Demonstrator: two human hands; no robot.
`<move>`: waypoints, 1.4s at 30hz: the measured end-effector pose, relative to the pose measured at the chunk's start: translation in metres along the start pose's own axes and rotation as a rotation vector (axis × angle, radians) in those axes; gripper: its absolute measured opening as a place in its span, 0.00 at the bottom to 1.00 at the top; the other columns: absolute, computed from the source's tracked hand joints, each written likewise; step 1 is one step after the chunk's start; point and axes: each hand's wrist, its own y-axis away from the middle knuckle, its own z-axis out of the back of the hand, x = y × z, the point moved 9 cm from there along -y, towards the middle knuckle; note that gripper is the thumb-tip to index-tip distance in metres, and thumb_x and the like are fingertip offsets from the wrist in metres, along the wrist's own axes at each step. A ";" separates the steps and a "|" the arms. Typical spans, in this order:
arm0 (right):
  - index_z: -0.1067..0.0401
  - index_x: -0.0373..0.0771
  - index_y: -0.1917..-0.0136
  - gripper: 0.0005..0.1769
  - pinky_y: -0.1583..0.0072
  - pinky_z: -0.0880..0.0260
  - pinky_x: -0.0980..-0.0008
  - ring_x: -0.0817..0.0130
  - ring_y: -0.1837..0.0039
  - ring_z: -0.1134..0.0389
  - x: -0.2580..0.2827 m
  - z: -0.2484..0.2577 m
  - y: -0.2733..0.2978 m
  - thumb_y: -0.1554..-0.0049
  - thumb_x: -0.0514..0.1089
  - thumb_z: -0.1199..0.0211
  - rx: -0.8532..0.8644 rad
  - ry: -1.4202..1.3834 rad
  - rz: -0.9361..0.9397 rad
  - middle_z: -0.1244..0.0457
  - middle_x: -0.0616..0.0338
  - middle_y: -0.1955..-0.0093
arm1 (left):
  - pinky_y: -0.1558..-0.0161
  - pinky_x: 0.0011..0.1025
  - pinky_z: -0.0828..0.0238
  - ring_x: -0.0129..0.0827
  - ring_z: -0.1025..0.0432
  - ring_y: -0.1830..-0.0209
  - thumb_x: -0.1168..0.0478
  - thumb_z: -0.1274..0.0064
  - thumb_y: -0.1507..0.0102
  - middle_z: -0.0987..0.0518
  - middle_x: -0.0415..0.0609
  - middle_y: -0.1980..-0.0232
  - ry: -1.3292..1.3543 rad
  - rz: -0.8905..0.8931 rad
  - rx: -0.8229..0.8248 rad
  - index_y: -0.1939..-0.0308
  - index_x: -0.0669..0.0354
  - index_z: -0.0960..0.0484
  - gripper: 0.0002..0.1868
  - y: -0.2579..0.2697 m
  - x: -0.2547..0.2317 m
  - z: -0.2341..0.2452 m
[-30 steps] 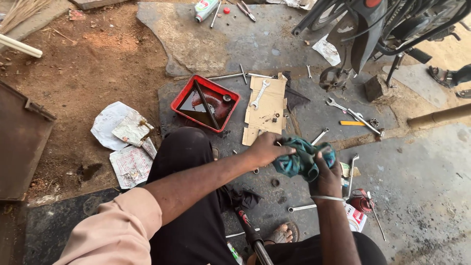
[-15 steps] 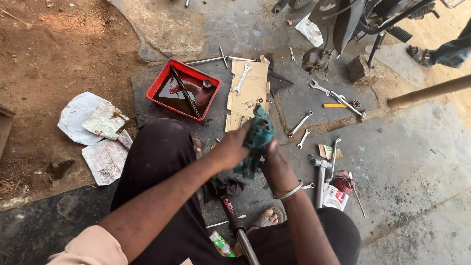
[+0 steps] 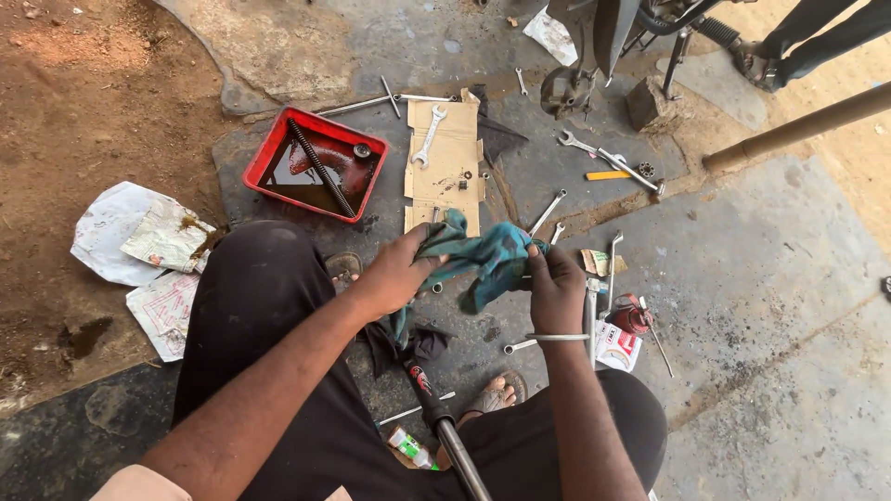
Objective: The person sits on the ground at a motorcycle repair area and wipes metal suspension parts, including a spring and a metal tube, with a rag. They then insert the spring into the tube and pour oil from a plastic bottle into the tube, wiping the parts again with a cloth.
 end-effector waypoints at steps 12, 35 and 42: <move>0.28 0.38 0.34 0.19 0.44 0.28 0.62 0.61 0.43 0.30 0.061 -0.096 0.059 0.37 0.43 0.38 0.364 0.639 0.491 0.31 0.46 0.45 | 0.69 0.39 0.25 0.42 0.21 0.71 0.63 0.41 0.38 0.18 0.53 0.70 -0.288 -0.276 -0.204 0.41 0.59 0.30 0.23 0.015 -0.022 0.013; 0.28 0.41 0.38 0.21 0.51 0.28 0.52 0.48 0.52 0.29 0.070 -0.112 0.077 0.41 0.50 0.33 0.414 0.999 0.698 0.33 0.49 0.52 | 0.72 0.39 0.28 0.51 0.20 0.69 0.68 0.43 0.37 0.17 0.54 0.62 0.220 -0.003 -0.070 0.45 0.54 0.29 0.18 0.007 0.004 0.009; 0.27 0.34 0.44 0.18 0.48 0.28 0.66 0.60 0.51 0.26 0.006 -0.076 0.043 0.30 0.52 0.46 0.341 0.523 0.156 0.30 0.46 0.54 | 0.73 0.35 0.22 0.38 0.19 0.70 0.63 0.39 0.37 0.15 0.51 0.66 -0.236 -0.434 -0.026 0.44 0.52 0.30 0.20 0.022 -0.040 0.006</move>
